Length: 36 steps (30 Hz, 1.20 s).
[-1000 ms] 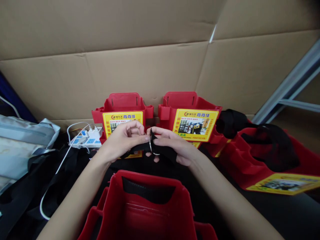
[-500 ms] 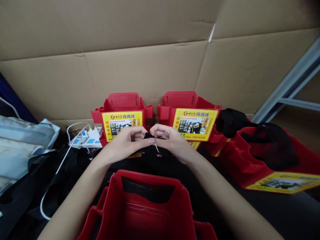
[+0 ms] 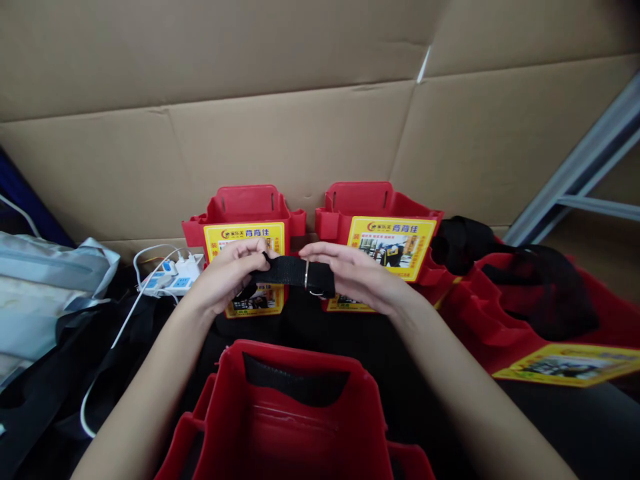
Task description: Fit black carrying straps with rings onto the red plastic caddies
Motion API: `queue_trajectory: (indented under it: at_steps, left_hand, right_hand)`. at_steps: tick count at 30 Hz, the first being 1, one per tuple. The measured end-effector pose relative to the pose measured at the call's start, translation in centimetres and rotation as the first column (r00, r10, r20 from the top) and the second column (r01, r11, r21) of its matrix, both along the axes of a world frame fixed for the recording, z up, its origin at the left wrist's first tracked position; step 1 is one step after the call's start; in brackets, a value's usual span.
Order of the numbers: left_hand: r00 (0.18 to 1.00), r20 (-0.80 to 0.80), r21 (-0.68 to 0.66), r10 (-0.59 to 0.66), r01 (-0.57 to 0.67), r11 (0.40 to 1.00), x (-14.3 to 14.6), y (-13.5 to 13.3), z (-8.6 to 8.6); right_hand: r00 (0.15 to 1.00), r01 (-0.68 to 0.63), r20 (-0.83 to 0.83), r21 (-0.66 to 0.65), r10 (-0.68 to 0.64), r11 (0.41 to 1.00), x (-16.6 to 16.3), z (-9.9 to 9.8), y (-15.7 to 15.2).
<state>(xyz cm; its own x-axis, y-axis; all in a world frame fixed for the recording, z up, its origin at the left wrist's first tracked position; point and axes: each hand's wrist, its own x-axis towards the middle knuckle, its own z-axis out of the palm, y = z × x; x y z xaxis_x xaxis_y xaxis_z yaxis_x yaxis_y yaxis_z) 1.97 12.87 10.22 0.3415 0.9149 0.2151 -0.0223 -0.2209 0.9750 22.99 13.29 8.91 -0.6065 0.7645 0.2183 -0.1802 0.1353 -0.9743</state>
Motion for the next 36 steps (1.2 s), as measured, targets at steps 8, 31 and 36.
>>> queue_trajectory:
  at_steps: [8,31,36]
  left_hand:
    - [0.998,0.053,-0.034,0.027,-0.026,0.999,0.1,0.3,-0.3]
    - [0.854,-0.453,0.005,-0.258,0.291,0.957,-3.2,0.0,1.0]
    - [0.849,-0.501,0.05,-0.166,0.22,0.974,-2.4,1.0,0.2]
  right_hand:
    - [0.984,-0.007,0.176,0.169,-0.023,0.986,-1.2,-0.4,-0.3]
    - [0.898,0.041,0.402,0.331,-0.18,0.943,1.7,0.9,0.1]
    - [0.815,0.037,0.5,0.46,-0.293,0.887,2.1,1.4,0.0]
